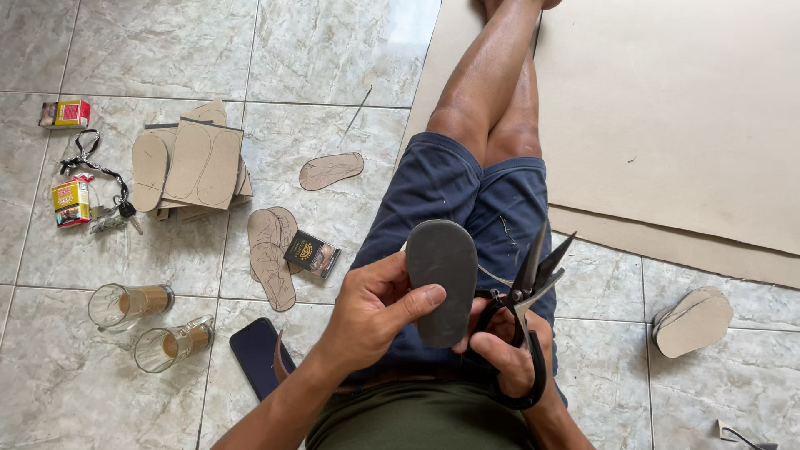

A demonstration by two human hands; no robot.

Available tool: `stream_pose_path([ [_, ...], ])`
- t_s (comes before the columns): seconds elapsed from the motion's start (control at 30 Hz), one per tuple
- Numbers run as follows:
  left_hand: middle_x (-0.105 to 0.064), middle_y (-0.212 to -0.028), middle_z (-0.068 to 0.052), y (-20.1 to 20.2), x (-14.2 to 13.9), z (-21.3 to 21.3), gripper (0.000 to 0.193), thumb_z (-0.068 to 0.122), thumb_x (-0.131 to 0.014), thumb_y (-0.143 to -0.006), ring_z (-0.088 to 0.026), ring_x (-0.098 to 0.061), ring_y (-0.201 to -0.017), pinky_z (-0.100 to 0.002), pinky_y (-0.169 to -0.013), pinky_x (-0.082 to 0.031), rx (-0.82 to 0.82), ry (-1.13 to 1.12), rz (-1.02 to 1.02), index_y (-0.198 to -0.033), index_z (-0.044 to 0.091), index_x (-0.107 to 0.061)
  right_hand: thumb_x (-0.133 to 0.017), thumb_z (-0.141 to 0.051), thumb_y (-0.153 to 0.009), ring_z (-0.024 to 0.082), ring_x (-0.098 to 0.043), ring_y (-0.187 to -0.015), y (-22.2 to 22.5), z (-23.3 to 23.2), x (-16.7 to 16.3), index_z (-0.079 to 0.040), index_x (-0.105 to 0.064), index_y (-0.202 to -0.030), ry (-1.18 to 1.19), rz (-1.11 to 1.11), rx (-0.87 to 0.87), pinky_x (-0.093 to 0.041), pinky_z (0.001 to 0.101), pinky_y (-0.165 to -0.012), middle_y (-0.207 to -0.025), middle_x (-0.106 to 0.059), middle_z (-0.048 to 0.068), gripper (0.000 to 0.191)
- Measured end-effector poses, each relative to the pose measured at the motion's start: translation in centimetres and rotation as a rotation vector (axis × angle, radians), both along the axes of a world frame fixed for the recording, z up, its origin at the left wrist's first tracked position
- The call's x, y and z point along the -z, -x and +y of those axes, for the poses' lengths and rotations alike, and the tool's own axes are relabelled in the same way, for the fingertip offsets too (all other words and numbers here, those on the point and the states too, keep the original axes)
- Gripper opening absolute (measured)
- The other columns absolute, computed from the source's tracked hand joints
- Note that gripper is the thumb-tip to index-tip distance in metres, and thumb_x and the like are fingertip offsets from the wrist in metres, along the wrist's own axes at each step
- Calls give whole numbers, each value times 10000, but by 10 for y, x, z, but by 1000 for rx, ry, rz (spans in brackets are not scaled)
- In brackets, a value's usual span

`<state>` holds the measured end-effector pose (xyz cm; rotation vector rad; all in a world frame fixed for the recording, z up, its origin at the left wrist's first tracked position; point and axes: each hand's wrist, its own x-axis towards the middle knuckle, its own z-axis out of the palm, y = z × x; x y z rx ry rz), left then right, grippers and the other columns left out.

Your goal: The person lies on a tiled floor and cuts sandal insole shapes from stacked cardboard-like sheet material with scissors, following drawn outlines. They trim each insole around the outline, set finished pieces on a growing pile, and pull new sheets from a stack to continue cutting.

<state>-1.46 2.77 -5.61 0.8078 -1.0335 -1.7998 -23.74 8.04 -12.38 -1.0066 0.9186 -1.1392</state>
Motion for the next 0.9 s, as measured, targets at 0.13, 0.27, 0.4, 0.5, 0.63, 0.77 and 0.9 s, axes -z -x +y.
stream_pose_path([
  [0.13,-726,-1164,-36,15,-8,7,386,201,-545,-1009,-86,-688,-1066,-244,-972,-543,-78,-95,97,-1337,-2,-569,-669,-167,-879,172,-624,-577,-6,-8,-7,106,-666,-1047,-189,-322,-62,-490,300,-521,-727,-678,131,321],
  [0.27,-662,-1103,-18,22,-13,12,513,80,-701,-969,-94,-630,-1037,-262,-982,-509,-99,45,168,-1444,55,-507,-632,-241,-933,187,-618,-486,-11,-17,-7,84,-662,-986,-309,-536,-226,-492,307,-468,-624,-664,126,331],
  [0.4,-700,-1012,-29,11,-12,14,232,88,-684,-998,-84,-636,-944,-259,-868,-533,-136,1,37,-1187,-44,-658,-652,-314,-918,166,-653,-479,4,-11,-3,66,-688,-892,-259,79,-178,-492,276,-453,-633,-703,93,383],
  [0.5,-688,-952,-29,-1,-10,15,174,95,-692,-1014,-68,-615,-880,-246,-791,-531,-127,4,-31,-1120,-42,-678,-717,-391,-916,124,-585,-500,20,-3,2,84,-717,-906,-218,171,-126,-450,255,-471,-605,-649,70,475],
  [0.63,-710,-927,-68,-8,-3,13,167,113,-698,-1008,-114,-660,-793,-279,-695,-556,-244,5,138,-1093,-28,-675,-760,-437,-847,135,-603,-494,32,-1,5,74,-726,-962,-209,221,-78,-469,260,-464,-590,-644,77,525],
  [0.77,-726,-967,-82,2,4,15,177,113,-689,-982,-130,-692,-834,-303,-780,-590,-303,-167,214,-1084,-28,-658,-767,-446,-913,149,-658,-644,21,2,2,76,-708,-1061,-4,157,-6,-521,271,-588,-731,-693,85,546],
  [0.9,-752,-975,-99,22,11,23,245,139,-651,-1029,-127,-695,-815,-283,-712,-558,-45,-92,-93,-1161,-59,-706,-794,-223,-852,181,-695,-802,8,4,3,104,-647,-1105,16,186,190,-552,309,-708,-908,-730,115,438],
])
